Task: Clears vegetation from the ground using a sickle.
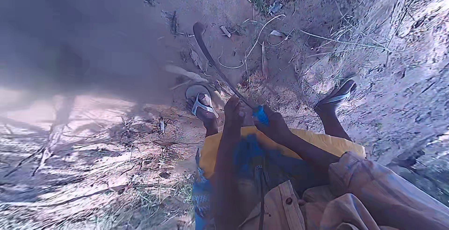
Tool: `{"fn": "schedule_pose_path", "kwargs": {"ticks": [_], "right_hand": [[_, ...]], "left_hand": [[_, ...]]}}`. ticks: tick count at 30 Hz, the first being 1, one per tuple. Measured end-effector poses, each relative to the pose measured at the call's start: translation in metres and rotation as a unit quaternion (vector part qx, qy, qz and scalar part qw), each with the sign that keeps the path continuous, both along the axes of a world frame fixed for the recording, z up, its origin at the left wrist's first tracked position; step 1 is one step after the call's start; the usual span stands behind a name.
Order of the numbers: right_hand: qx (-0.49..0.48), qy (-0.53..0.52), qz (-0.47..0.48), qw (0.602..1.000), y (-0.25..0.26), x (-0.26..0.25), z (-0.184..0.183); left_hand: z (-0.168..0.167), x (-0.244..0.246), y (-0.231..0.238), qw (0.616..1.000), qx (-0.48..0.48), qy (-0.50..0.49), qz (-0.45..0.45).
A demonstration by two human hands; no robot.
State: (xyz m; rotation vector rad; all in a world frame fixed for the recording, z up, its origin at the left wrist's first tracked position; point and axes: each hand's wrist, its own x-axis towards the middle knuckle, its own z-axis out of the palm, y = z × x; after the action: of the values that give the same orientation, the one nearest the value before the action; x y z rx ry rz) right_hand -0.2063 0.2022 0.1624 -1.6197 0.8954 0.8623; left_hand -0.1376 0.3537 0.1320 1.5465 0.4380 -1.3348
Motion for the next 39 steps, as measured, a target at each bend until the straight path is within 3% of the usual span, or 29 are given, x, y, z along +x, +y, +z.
{"fn": "schedule_pose_path", "kwargs": {"ticks": [4, 6, 10, 12, 15, 17, 18, 22, 25, 28, 31, 35, 39], "right_hand": [[-0.135, -0.067, -0.039, 0.988, -0.064, -0.039, 0.010], [-0.162, -0.066, -0.054, 0.983, -0.095, -0.049, 0.012], [-0.195, -0.076, -0.083, 0.974, -0.125, -0.062, 0.010], [-0.196, -0.075, -0.099, 0.973, -0.128, -0.066, 0.009], [-0.183, -0.092, -0.110, 0.973, -0.133, -0.073, 0.009], [-0.154, -0.100, -0.111, 0.977, -0.138, -0.075, 0.007], [-0.141, -0.106, -0.106, 0.979, -0.141, -0.073, 0.005], [-0.080, -0.108, -0.067, 0.989, -0.147, -0.057, -0.016], [0.023, -0.059, -0.023, 0.998, -0.155, -0.022, -0.033], [0.119, -0.133, -0.031, 0.983, -0.151, 0.014, -0.046], [0.135, -0.173, 0.007, 0.976, -0.140, 0.034, -0.075], [0.079, 0.072, 0.140, 0.984, -0.148, -0.050, -0.103], [0.040, 0.185, 0.200, 0.961, -0.168, -0.153, -0.032]], "left_hand": [[-0.039, 0.029, 0.009, 0.985, 0.131, -0.112, 0.000], [-0.059, 0.076, -0.030, 0.978, 0.138, -0.155, 0.001], [-0.135, 0.154, -0.152, 0.958, 0.201, -0.199, -0.054], [-0.174, 0.169, -0.203, 0.926, 0.297, -0.191, -0.133], [-0.200, 0.149, -0.235, 0.835, 0.412, -0.190, -0.312], [-0.192, 0.128, -0.224, 0.808, 0.417, -0.190, -0.370], [-0.184, 0.120, -0.213, 0.814, 0.405, -0.191, -0.369], [-0.166, 0.102, -0.154, 0.894, 0.279, -0.160, -0.312], [-0.148, 0.115, -0.129, 0.875, 0.256, -0.173, -0.373], [-0.141, 0.129, -0.112, 0.855, 0.253, -0.175, -0.418], [-0.139, 0.136, -0.111, 0.843, 0.257, -0.175, -0.439], [-0.134, 0.132, -0.106, 0.823, 0.247, -0.161, -0.485], [-0.114, 0.093, -0.045, 0.788, 0.262, -0.094, -0.549]]}}
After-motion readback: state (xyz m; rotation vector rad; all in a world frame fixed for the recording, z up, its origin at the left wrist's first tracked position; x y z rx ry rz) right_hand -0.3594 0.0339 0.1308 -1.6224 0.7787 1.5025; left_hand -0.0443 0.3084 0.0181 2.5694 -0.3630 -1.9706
